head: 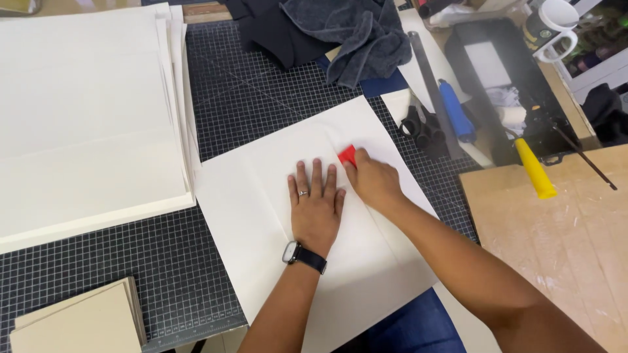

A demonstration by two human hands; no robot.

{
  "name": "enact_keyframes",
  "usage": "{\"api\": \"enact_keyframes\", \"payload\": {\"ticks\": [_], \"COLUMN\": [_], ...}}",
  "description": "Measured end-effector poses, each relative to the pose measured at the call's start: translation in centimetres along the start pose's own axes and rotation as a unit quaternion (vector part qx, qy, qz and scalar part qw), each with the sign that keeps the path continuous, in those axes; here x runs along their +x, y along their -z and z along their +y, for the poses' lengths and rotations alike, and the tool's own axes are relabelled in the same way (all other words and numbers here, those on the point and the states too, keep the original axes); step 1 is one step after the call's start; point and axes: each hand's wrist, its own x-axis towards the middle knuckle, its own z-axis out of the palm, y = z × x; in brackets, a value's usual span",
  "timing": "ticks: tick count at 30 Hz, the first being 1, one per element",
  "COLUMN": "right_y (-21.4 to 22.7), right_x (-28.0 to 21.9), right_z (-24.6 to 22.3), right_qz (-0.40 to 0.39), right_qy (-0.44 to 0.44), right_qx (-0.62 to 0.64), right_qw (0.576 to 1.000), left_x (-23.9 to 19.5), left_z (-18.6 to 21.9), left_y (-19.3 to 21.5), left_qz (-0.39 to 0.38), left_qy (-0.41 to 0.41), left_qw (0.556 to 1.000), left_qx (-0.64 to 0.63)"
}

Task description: Assembling a book cover by applying glue to cardboard pieces and mounting them onto paper.

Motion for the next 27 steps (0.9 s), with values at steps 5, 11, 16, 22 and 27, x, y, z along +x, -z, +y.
{"api": "enact_keyframes", "payload": {"ticks": [5,11,16,22,27], "right_y": [-0.4,1.0,3.8,-3.1,-4.5], "right_x": [9.1,14.2,3.9,-7.3,1.6], "right_z": [-3.1,-3.7,-0.1,6.8,4.7], "right_qz": [0.066,0.034,0.022,0.084,0.227], "right_qy": [0.023,0.052,0.128,0.386,0.395], "right_qx": [0.002,0.056,0.069,-0.113,-0.159], "right_qw": [0.998,0.996,0.989,0.912,0.876], "left_x": [0.0,-0.5,-1.3,-2.1,-2.3], "left_z": [0.1,-0.2,-0.3,-3.1,-3.1], "left_y": [0.6,1.6,2.3,2.4,1.9], "left_qz": [-0.046,-0.099,-0.132,-0.091,-0.086], "left_qy": [0.007,0.005,-0.020,0.005,0.030], "left_qw": [0.999,0.995,0.991,0.995,0.994], "left_qx": [0.004,-0.006,0.015,0.034,0.053]}}
